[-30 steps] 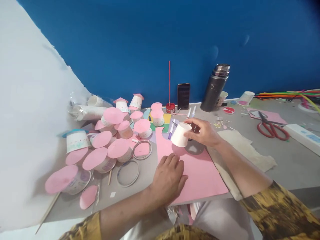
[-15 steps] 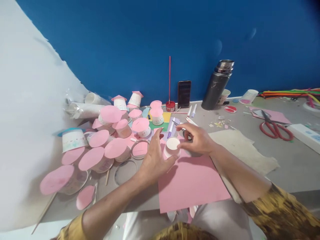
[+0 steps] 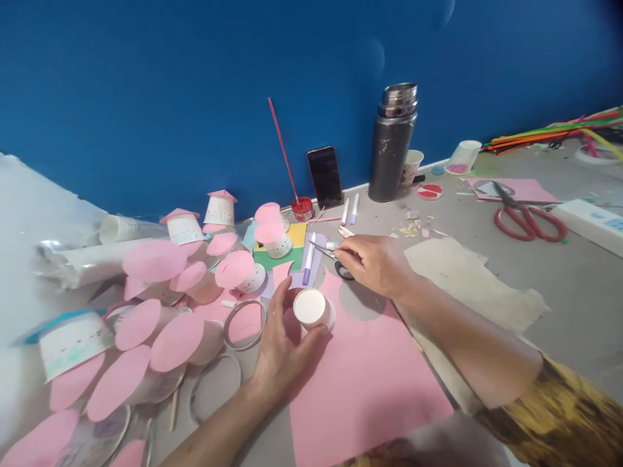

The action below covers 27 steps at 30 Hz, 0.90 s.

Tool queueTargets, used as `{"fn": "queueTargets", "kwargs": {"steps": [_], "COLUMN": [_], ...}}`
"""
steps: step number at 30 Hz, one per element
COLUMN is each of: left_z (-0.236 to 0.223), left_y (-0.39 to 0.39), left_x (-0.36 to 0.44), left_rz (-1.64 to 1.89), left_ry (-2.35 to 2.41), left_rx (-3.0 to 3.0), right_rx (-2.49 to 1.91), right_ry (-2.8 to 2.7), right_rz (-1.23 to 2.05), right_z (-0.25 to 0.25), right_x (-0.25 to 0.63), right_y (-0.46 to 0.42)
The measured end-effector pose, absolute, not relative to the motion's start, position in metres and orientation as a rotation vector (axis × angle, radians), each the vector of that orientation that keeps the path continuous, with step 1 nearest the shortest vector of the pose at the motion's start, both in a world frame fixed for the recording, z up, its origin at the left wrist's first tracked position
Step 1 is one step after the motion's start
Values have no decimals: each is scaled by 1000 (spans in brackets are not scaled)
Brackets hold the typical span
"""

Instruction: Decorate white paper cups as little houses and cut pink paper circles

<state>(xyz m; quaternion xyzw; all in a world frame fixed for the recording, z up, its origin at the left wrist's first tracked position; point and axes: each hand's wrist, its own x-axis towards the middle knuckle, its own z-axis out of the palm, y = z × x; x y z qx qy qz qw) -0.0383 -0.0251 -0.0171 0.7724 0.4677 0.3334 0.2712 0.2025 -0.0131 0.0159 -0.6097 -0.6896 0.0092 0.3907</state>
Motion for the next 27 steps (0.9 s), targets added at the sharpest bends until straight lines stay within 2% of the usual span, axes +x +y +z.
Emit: {"fn": "queueTargets", "kwargs": {"steps": [10,17,20,24,27], "left_z": [-19,-23,-27,-25,-11], "left_y": [-36,-38,-37,-39,-40], "left_x": [-44,-46,-47,-44,-39], "left_rz": [967,901,883,914,1005], "left_ry": [1096,1173,1122,1112,1065], "left_rx": [2211,2187,2267,2357,2390], "right_rx": [-1604,-1254,-1211,-1236,-1372], "right_ry": [-1686,-1979,-2142,-1991,-1645], "right_rz": [4,524,635,614,398], "right_z": [14,22,22,21,23], "right_x": [209,195,180,180,196], "right_y": [-14,-27,-33,-30,-21]}}
